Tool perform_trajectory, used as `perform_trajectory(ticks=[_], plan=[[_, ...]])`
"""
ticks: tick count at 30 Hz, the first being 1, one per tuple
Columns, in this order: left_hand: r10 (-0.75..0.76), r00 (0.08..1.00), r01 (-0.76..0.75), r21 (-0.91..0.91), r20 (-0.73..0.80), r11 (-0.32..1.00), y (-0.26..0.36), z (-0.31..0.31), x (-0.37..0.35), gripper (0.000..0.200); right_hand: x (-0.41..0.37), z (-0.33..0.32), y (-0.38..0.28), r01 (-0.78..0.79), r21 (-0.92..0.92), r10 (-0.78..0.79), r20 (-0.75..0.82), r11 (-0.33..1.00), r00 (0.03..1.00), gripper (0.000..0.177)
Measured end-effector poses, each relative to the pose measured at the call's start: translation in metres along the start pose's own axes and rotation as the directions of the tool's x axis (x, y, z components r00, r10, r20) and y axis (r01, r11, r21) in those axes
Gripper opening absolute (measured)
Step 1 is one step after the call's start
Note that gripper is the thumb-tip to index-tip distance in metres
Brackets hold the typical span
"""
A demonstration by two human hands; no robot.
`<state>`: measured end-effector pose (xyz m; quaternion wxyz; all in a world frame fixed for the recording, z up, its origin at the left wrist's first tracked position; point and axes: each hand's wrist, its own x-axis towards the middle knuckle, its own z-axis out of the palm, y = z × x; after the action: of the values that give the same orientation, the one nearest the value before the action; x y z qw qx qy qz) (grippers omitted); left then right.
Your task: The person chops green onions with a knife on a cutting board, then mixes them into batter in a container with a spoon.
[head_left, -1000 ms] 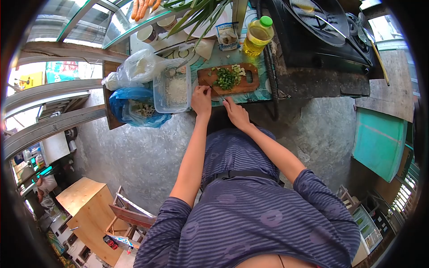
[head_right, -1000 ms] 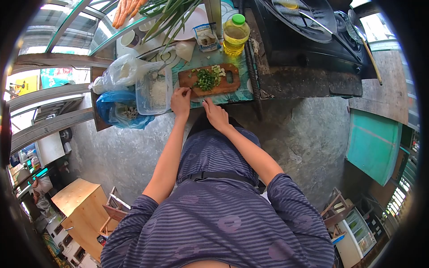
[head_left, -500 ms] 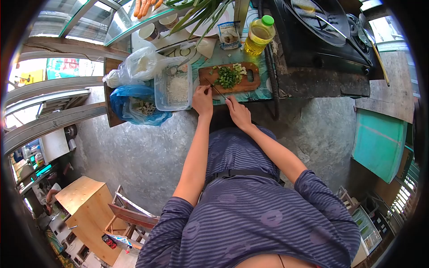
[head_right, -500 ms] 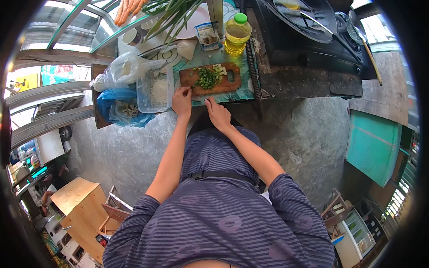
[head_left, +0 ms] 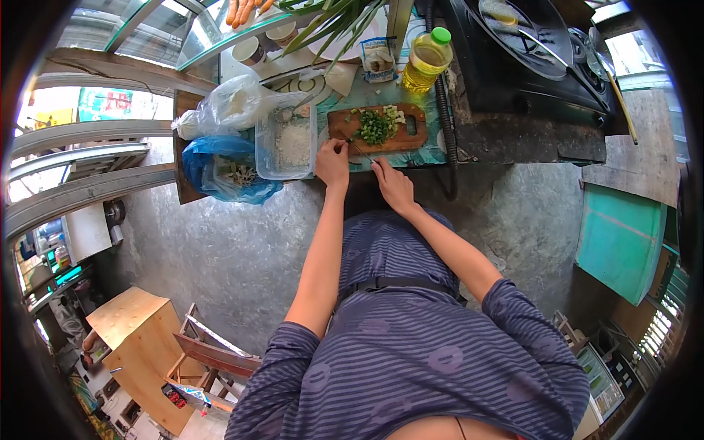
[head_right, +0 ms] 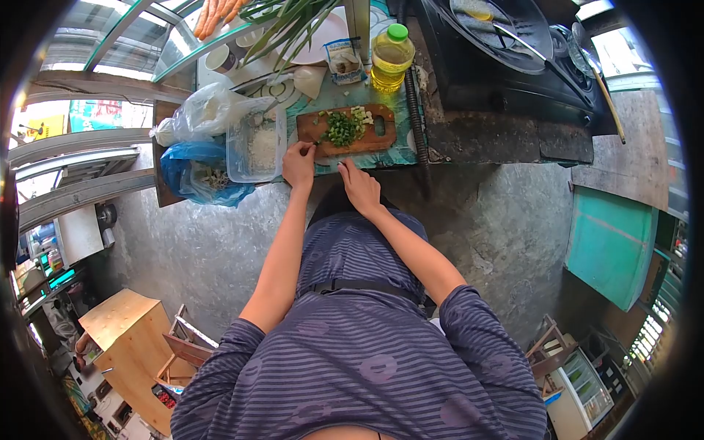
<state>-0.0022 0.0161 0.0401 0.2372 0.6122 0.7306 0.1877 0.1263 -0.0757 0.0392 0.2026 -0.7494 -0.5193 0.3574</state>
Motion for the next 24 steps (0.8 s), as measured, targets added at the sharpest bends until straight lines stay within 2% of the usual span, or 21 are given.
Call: perform_trajectory(ticks=[8, 14, 24], plan=[[-0.021, 1.000, 0.021, -0.017, 0.005, 1.000, -0.0009, 0.0003, 0.0023, 0.013, 0.0010, -0.0028, -0.0005, 0.031, -0.093, -0.033, -0.018, 0.995, 0.999, 0.033], [-0.041, 0.999, 0.042, -0.049, 0.014, 0.998, -0.0015, 0.0005, 0.0028, 0.014, 0.0062, -0.0004, 0.0055, 0.124, -0.202, -0.143, -0.079, 0.971, 0.987, 0.029], [-0.064, 0.998, 0.065, -0.045, 0.020, 0.997, -0.0015, 0.0010, 0.0034, 0.014, 0.0037, -0.0025, 0.0056, 0.142, -0.203, -0.163, -0.096, 0.969, 0.982, 0.029]])
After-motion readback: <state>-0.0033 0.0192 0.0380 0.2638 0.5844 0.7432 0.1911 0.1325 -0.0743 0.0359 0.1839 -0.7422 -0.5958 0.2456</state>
